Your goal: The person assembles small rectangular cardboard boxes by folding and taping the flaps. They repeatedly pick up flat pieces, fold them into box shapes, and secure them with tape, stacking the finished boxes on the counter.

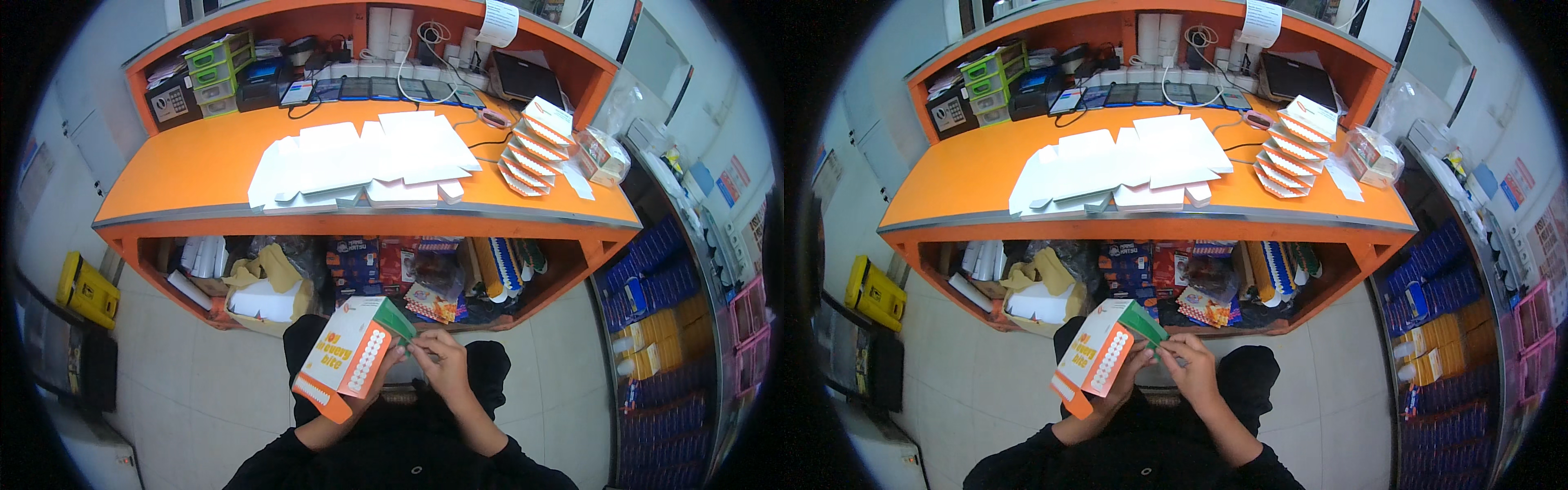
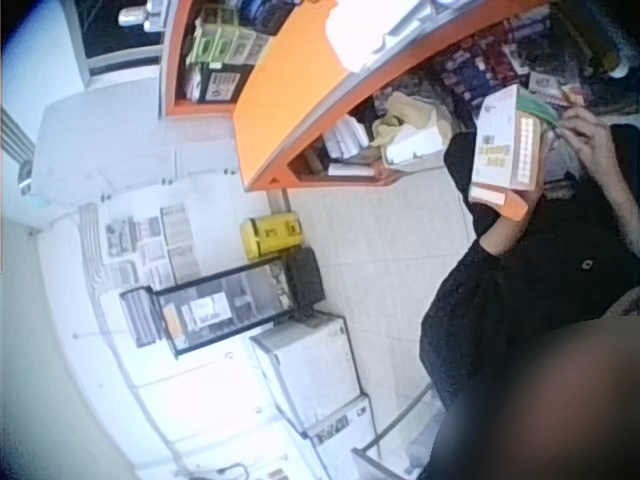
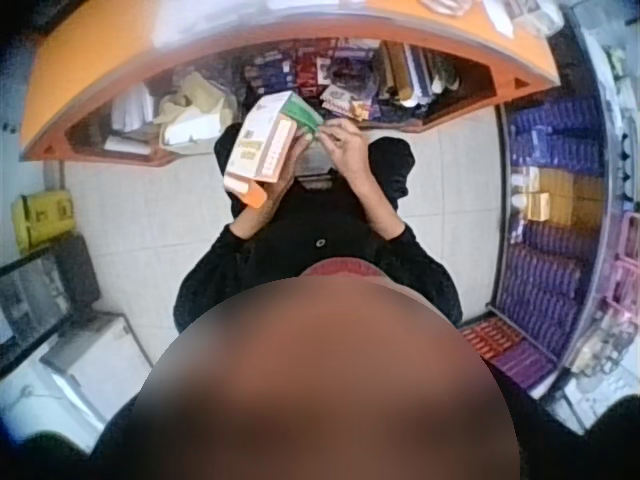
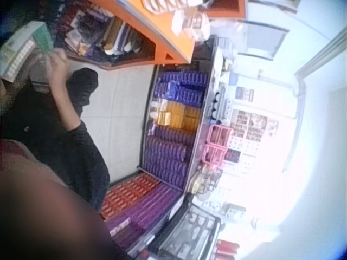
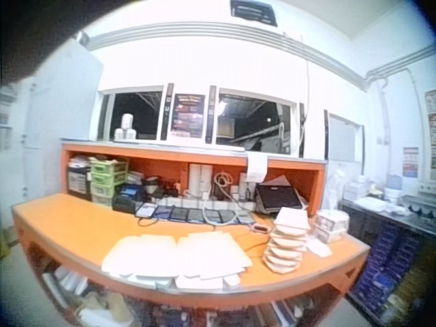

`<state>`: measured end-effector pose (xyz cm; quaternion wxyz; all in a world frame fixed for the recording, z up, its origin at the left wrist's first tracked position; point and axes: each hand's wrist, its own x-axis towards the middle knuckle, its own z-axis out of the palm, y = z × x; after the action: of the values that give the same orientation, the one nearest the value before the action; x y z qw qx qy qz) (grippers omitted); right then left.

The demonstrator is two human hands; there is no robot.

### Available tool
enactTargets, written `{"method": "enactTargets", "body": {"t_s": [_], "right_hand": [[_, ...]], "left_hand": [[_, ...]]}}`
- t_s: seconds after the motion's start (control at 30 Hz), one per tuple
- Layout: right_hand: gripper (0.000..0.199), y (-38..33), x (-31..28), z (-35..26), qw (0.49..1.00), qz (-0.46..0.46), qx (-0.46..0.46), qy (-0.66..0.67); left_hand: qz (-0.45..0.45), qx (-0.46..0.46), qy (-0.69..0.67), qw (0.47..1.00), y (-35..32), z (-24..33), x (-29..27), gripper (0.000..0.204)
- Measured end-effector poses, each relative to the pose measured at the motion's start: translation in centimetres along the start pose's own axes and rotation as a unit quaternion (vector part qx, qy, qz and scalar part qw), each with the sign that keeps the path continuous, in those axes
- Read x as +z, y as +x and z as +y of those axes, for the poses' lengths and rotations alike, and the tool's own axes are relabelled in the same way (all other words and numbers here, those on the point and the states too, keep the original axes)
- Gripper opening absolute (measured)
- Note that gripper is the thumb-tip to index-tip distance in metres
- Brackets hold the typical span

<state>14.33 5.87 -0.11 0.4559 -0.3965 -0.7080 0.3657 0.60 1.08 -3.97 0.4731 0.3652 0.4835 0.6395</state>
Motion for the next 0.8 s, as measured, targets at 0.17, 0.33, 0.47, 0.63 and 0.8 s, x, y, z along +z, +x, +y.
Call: {"method": "enactTargets", "body": {"t_s": [0.17, 0.33, 0.47, 0.63, 0.8], "right_hand": [[0.009, 0.2, -0.7, 0.2, 0.998, -0.043, 0.055, 0.005], [0.012, -0.2, -0.2, -0.1, 0.996, -0.036, 0.069, 0.037], [0.016, -0.6, 0.7, -0.1, 0.998, -0.057, -0.007, 0.016], [0.02, -1.0, 0.9, -0.6, 0.989, -0.134, -0.052, -0.042], [0.043, -0.4, -0.2, -1.7, 0.979, -0.02, -0.149, -0.136]], "left_hand": [[-0.012, 0.038, 0.094, 0.995, 0.0, 0.4, -0.6, 0.043], [0.008, 0.082, 0.163, 0.983, 0.3, -0.1, -0.6, 0.043], [0.022, 0.12, 0.227, 0.966, 0.3, -0.9, -1.2, 0.044], [0.03, 0.231, 0.399, 0.887, 0.6, -1.5, -2.1, 0.044], [-0.127, 0.173, 0.362, 0.907, 0.3, -1.1, -0.6, 0.035]]}}
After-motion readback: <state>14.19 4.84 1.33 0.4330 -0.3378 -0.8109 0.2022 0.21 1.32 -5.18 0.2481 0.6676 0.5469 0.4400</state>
